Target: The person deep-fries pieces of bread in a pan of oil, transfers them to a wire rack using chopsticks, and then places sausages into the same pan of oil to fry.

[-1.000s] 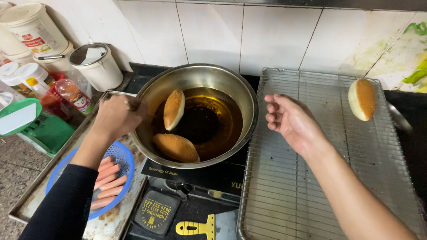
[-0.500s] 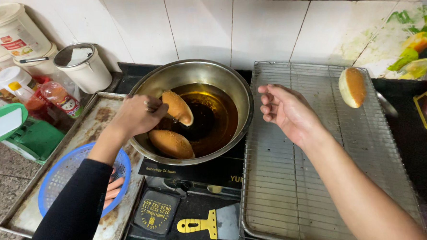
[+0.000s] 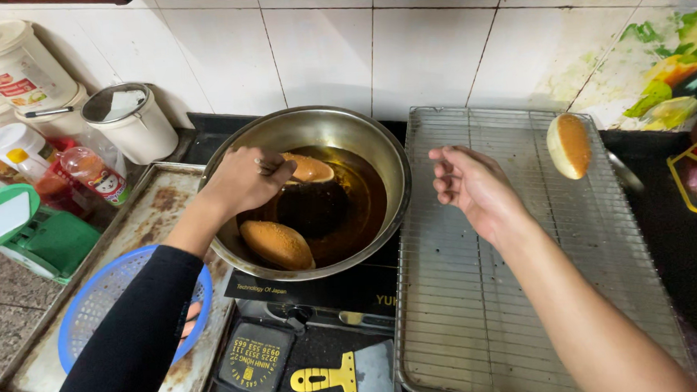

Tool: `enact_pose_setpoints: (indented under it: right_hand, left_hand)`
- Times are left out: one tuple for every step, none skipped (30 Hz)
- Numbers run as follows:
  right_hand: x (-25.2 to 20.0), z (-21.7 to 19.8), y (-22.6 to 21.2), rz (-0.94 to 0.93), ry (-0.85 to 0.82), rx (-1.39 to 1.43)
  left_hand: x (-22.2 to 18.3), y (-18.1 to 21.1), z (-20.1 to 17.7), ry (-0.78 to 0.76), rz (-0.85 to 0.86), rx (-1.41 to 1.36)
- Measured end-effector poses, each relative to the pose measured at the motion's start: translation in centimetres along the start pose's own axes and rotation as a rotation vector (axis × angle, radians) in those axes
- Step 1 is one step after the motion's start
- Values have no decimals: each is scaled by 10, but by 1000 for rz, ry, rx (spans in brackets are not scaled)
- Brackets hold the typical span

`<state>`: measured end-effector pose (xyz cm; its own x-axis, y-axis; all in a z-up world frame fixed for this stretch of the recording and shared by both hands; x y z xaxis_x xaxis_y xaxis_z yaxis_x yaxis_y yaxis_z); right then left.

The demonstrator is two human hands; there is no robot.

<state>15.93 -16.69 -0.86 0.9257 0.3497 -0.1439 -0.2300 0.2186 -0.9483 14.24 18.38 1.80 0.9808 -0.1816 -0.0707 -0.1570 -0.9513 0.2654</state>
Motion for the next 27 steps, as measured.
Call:
enact_pose_setpoints:
  right_hand:
    - [2,-2,2,0,0,2]
    - [3,-4,5,0,0,2]
    - [3,-5,7,0,0,2]
    - [3,-7,8,3,2,4]
    - [4,-8,9,5,8,7]
    - [4,-8,8,5,14,8]
    - [5,-9,8,4,17,10]
    - [5,-10,7,13,34,-24]
    - [5,-11,6,22,51,-58]
    - [5,-11,5,22,53,-55]
    - [5,-13,4,15,52,-37]
    - [5,-14,4,8,53,-19]
    - [5,-16,5,7,56,-17]
    - [5,-18,5,7,54,-4]
    - [5,-21,6,6,53,9]
    - [4,-23,7,5,59,11]
    - [4,-25,8,10,66,6]
    - [3,-27,9,14,73,1]
    - [2,-29,9,12,79,2]
    - [1,-31,10,13,87,4]
    - [1,-33,11,15,95,6]
    - [1,-34,11,13,98,6]
    - [0,-35,11,17,95,1]
    - [0,-37,11,22,92,-4]
    - [-1,-38,12,21,95,-3]
    - [-1,-38,13,34,99,-6]
    - [-2,-39,13,47,102,-8]
  left_hand:
    - [-3,2,-3,35,25,6]
    - [-7,4,-5,68,49,10]
    - [-10,5,-6,64,48,11]
    - [-13,7,-8,108,186,2]
    - [-16,9,-9,153,325,-7]
    - [-16,10,-8,151,327,-6]
    - [-14,12,-4,129,370,145]
    - [-13,13,0,106,413,297]
    - [-10,13,4,105,416,297]
    - [-7,15,10,77,428,433]
    - [-5,14,15,49,438,569]
    - [-2,14,18,48,441,571]
    - [2,13,23,-13,414,665]
    - [6,13,27,-74,388,757]
    - [9,13,29,-74,394,757]
    - [13,12,32,-127,374,820]
    - [16,11,36,-180,354,883]
    - [19,11,38,-179,360,884]
    - [22,10,40,-168,387,935]
    - [24,10,42,-157,413,986]
    - [27,10,45,-156,417,987]
    - [30,9,47,-165,432,1064]
    - [32,9,49,-173,448,1140]
    - [33,8,50,-172,450,1141]
    - [34,7,51,-163,472,1171]
    - [35,7,51,-154,493,1201]
    - [36,6,50,-153,495,1202]
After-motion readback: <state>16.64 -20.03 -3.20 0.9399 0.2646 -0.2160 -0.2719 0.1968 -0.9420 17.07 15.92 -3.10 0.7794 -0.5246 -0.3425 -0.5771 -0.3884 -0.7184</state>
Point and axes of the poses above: each hand's wrist, its own x-axis towards the middle knuckle, its own z-axis out of the palm, y = z × x, the point moved 2 cm from there along x, towards the middle knuckle, and after that the axes turned 11 degrees about -y, right-handed, at the moved point
